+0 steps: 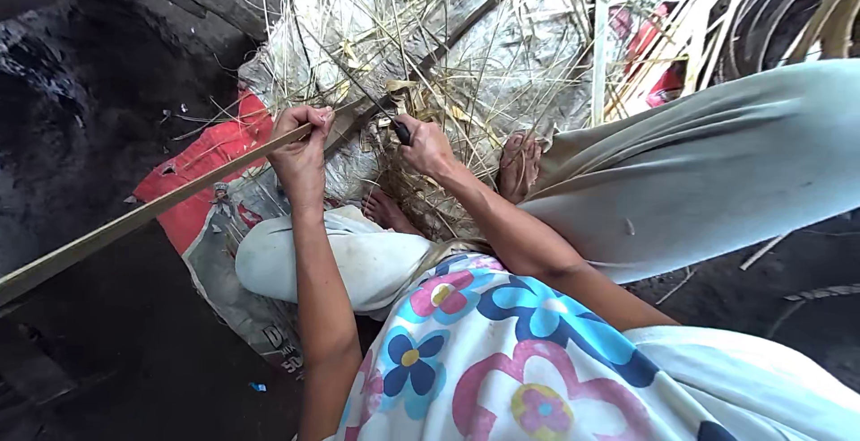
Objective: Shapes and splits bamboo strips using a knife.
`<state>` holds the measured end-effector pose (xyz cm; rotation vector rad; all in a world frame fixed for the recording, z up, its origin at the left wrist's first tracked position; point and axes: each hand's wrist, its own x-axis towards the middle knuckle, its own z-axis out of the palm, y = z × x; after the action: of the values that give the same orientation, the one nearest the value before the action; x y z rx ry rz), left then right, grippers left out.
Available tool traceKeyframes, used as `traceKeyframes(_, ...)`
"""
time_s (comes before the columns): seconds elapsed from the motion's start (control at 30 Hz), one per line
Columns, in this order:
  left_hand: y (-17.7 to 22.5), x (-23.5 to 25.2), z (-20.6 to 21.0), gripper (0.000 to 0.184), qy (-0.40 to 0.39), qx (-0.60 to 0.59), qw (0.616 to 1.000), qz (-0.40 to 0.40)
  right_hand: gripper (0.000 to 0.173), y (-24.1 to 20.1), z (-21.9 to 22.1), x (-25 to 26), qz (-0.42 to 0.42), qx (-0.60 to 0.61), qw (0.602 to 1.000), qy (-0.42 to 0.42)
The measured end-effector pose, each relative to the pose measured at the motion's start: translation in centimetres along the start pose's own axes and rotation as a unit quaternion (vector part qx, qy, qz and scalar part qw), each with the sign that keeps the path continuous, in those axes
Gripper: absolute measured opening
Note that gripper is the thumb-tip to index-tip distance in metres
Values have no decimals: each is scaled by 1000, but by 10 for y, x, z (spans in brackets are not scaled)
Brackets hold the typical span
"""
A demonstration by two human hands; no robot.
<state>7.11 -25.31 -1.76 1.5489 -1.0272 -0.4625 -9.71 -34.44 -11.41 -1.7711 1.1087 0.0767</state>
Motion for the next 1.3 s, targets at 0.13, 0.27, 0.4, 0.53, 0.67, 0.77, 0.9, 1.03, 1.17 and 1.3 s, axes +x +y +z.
traceKeyframes(0.13,0,0,-2,13,-3,7,1000,-2,50,11,4,5,13,-7,1000,-16)
traceKeyframes(0.27,1,3,-1,13,-7,8,1000,-7,49,8,0,4,8,-16,1000,-8)
traceKeyframes(0.4,2,1,-1,12,-10,14,1000,-11,47,17,3,8,15,-16,1000,-20)
traceKeyframes(0.53,-3,4,0,12,7,25,1000,9,45,26,3,15,20,6,1000,-22)
traceKeyframes(0.67,-4,2,8,20,31,12,999,-5,41,29,13,15,5,114,993,-24)
traceKeyframes(0.77,0,4,14,30,48,54,997,-39,50,13,22,-1,-7,91,996,5)
traceKeyframes(0.9,1,8,31,33,132,170,976,-30,58,-13,26,-20,-108,28,993,48)
traceKeyframes(1.03,-7,7,40,33,187,172,967,-4,56,9,29,-1,-35,33,999,16)
traceKeyframes(1.17,-12,9,44,33,222,164,961,-4,54,7,24,-2,-28,29,999,22)
traceKeyframes(1.3,-8,6,51,37,258,192,947,-20,56,1,27,-6,-66,20,997,29)
